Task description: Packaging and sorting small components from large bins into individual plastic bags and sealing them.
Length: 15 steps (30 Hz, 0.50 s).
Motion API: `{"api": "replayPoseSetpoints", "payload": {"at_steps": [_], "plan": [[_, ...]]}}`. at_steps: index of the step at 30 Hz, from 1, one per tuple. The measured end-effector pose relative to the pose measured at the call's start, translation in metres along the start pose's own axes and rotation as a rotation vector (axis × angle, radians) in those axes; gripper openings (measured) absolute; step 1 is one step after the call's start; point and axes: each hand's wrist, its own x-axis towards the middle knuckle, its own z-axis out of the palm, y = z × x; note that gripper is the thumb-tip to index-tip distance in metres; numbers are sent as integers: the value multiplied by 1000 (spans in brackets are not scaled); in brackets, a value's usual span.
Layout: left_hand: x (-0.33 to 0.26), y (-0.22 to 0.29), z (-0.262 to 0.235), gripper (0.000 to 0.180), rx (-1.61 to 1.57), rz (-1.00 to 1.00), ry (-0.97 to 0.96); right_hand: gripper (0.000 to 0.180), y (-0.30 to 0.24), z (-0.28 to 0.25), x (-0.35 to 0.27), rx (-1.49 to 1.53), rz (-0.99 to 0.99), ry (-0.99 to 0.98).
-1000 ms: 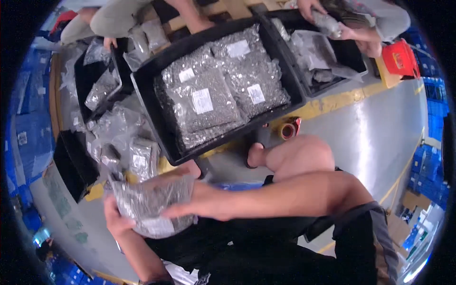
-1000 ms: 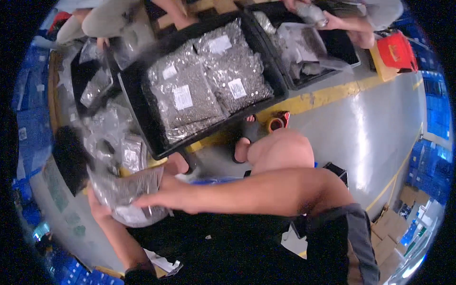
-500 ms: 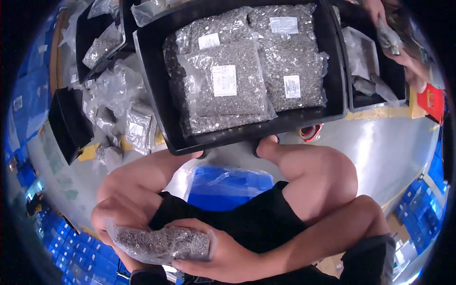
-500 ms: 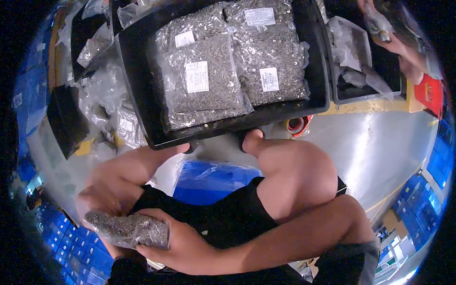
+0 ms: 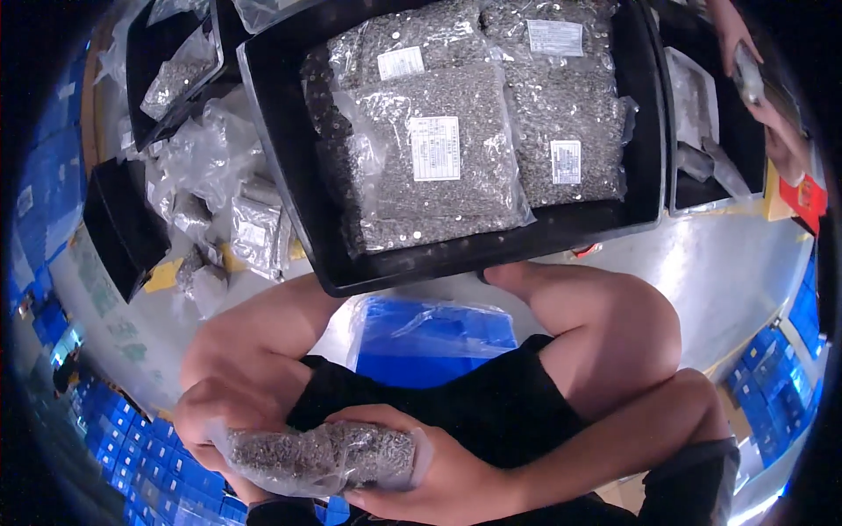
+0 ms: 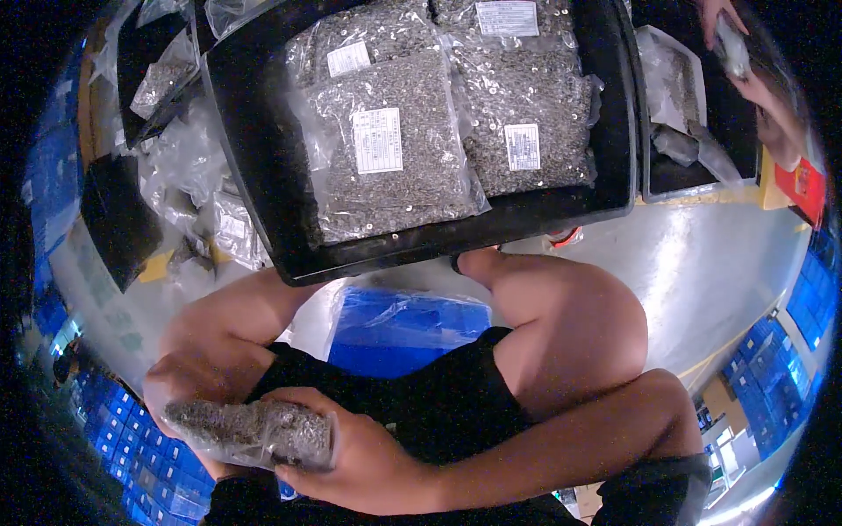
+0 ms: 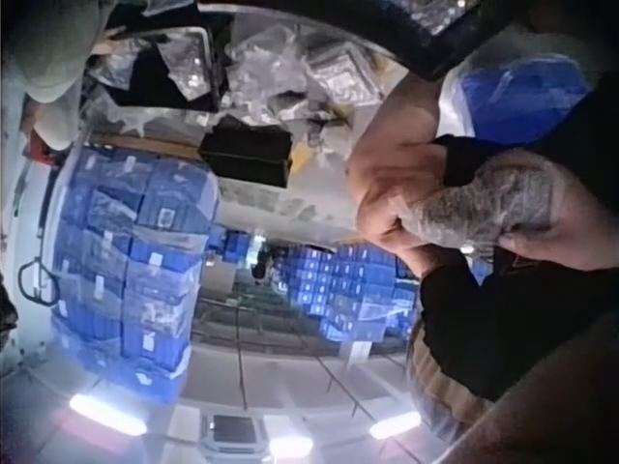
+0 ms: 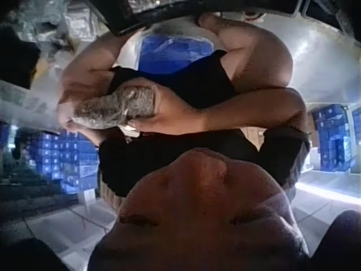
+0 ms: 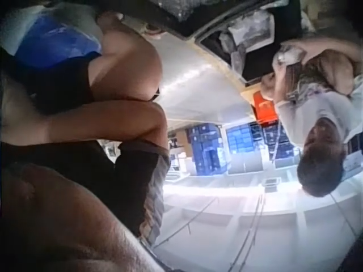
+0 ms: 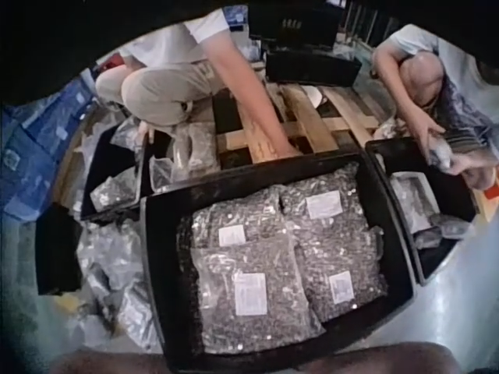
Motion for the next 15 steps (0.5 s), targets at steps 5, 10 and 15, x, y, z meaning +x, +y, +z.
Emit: {"api": "replayPoseSetpoints", "payload": {"at_steps": [5,10,15], "plan": [[-56,6,19,46,-40,-73,1,66,5,3,11,14,7,-17],[-36,23,13,50,-66,-132,-10,66,-3,2,19,28,-4,-10],[-30,26,16,67,-271,-225,202,59,-7,-5,31,112,-90,1]]}}
